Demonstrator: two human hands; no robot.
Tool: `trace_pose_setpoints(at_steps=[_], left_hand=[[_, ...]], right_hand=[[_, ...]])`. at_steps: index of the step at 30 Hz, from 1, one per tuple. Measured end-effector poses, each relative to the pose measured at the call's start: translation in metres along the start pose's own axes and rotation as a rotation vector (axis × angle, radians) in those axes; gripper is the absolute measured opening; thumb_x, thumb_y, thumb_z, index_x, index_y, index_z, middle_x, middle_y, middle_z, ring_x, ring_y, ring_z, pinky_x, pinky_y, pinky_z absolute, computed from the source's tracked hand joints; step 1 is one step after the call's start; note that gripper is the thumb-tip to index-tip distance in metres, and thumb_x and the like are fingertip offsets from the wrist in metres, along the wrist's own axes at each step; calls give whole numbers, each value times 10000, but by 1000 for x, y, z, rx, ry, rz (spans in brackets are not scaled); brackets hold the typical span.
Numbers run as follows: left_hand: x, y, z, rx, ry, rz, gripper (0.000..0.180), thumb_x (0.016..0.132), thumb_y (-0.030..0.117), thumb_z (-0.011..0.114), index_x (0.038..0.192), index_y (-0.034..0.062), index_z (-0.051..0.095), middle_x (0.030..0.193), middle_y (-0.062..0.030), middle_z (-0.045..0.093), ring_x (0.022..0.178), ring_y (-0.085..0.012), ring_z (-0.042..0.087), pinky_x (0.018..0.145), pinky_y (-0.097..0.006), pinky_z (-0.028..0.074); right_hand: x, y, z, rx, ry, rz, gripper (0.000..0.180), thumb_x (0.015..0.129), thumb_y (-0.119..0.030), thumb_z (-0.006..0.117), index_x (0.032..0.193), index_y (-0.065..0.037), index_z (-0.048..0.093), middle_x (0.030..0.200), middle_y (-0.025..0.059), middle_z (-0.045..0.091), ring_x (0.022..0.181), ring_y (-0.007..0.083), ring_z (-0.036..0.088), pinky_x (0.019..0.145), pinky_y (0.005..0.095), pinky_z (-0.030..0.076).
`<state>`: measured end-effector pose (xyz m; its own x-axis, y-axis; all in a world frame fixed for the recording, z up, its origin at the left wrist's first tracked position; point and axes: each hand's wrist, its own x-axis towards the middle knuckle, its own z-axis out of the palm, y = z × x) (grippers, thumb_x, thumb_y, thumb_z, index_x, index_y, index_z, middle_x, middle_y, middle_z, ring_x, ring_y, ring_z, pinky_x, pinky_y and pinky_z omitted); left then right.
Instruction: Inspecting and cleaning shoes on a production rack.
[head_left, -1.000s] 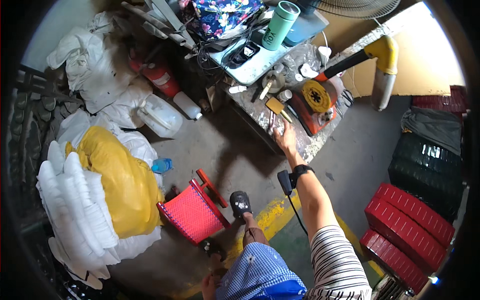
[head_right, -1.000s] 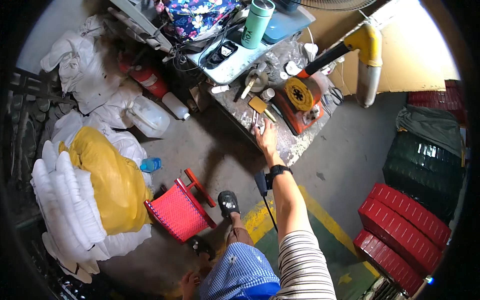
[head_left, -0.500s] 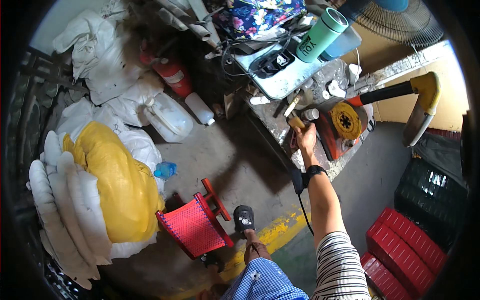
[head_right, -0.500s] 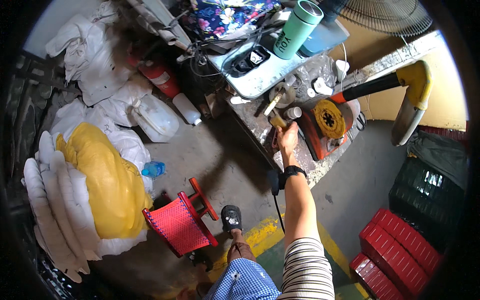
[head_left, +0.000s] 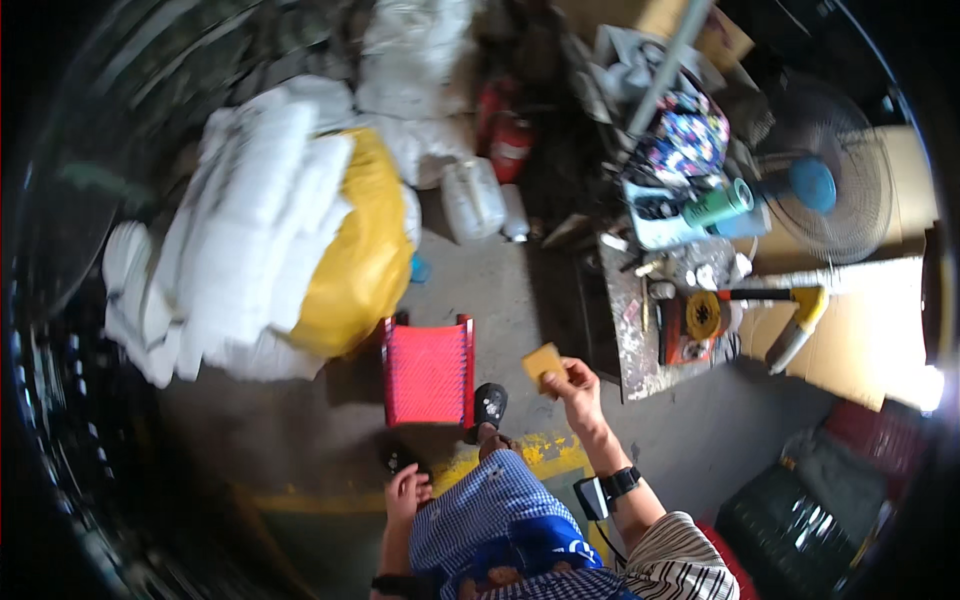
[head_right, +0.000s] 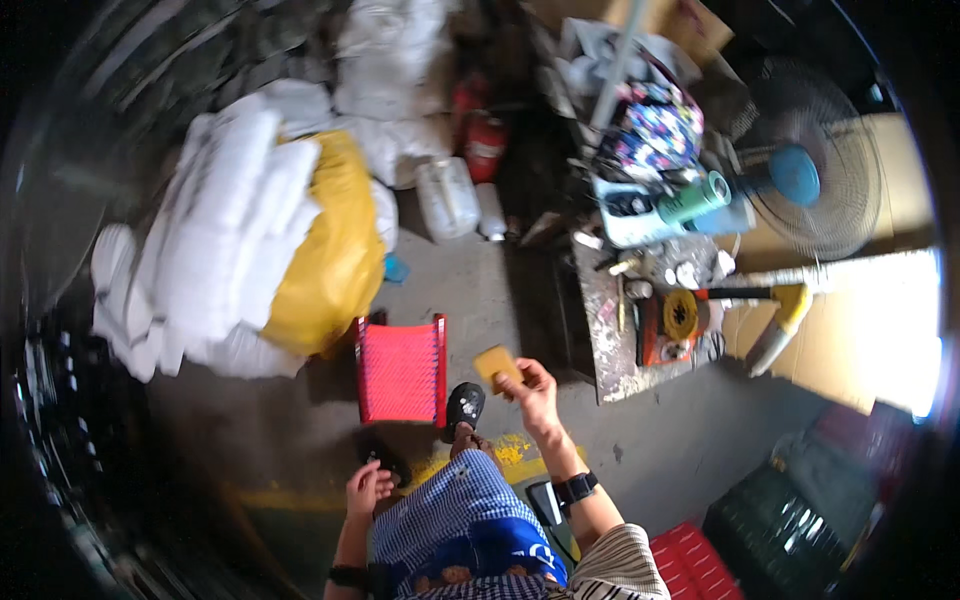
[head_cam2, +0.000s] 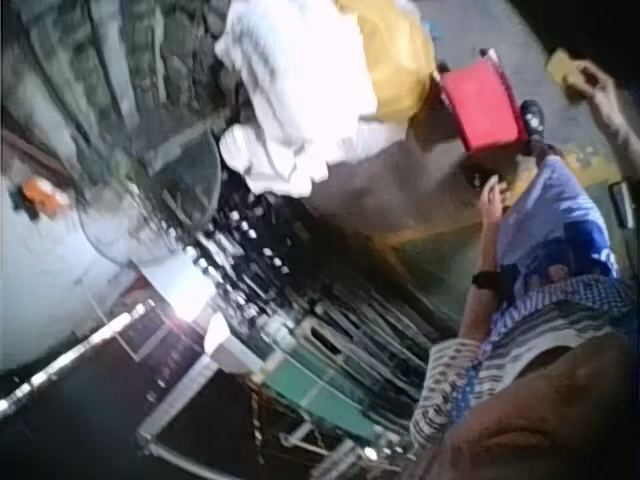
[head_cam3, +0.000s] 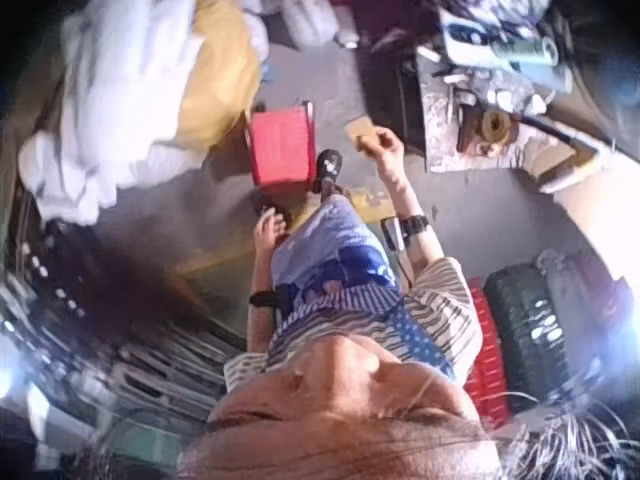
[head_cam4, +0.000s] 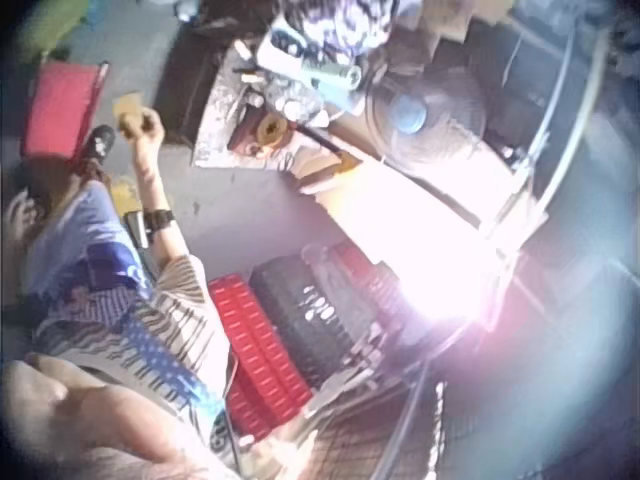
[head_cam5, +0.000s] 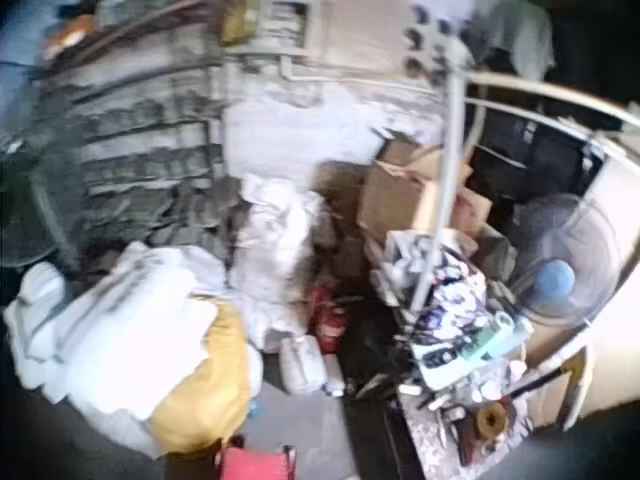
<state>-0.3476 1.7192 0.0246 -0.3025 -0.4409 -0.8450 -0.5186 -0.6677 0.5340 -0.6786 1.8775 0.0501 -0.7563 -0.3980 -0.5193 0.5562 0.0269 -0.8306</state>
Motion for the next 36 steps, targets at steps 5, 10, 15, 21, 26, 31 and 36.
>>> trace_pose_setpoints(at_steps=[5,10,15,21,26,31,36], left_hand=[[-38,69,-47,-134,-15,310,330,943,191,480,1239,44,479,973,-91,619,735,-125,609,627,-231,494],[-120,105,-152,-376,6,632,425,909,133,532,1293,14,391,1064,-68,580,792,-112,599,659,-230,481],[-174,49,-292,-349,183,624,245,880,174,598,1032,-18,602,795,-32,627,677,-72,576,592,-212,478],[-228,3,-427,-653,214,518,286,877,220,604,1046,-11,605,768,-15,622,630,-61,575,524,-194,445],[-233,0,-484,-798,305,503,326,875,254,601,1079,0,603,809,-12,623,669,-71,584,520,-189,433],[-203,24,-548,-654,172,567,315,900,309,559,1071,56,637,919,-7,664,710,-78,598,585,-218,467],[-141,15,-626,-77,617,381,349,880,339,527,1080,68,621,962,-104,661,789,-237,635,692,-350,498]], right_hand=[[-75,-17,154,-134,-464,66,249,777,-18,694,1000,-14,584,928,41,642,855,111,600,771,259,495],[-171,15,297,-314,-814,134,281,775,8,675,1041,-19,589,980,47,631,902,134,592,799,273,484],[-285,77,426,-480,-1052,288,384,788,-71,681,1126,4,514,1040,76,610,917,148,587,795,280,479],[-380,150,535,-425,-1048,685,341,820,-125,652,1107,-11,507,983,69,611,834,130,597,682,256,498],[-411,161,622,-683,-1223,533,263,830,-86,620,1072,-20,539,981,77,614,875,162,599,757,301,496],[-394,169,717,-413,-1248,657,231,814,-76,607,1033,-29,549,953,79,611,846,194,611,738,311,507],[-327,184,830,-353,-1304,617,266,775,-45,646,1013,-11,533,908,65,597,806,190,606,722,314,510]])
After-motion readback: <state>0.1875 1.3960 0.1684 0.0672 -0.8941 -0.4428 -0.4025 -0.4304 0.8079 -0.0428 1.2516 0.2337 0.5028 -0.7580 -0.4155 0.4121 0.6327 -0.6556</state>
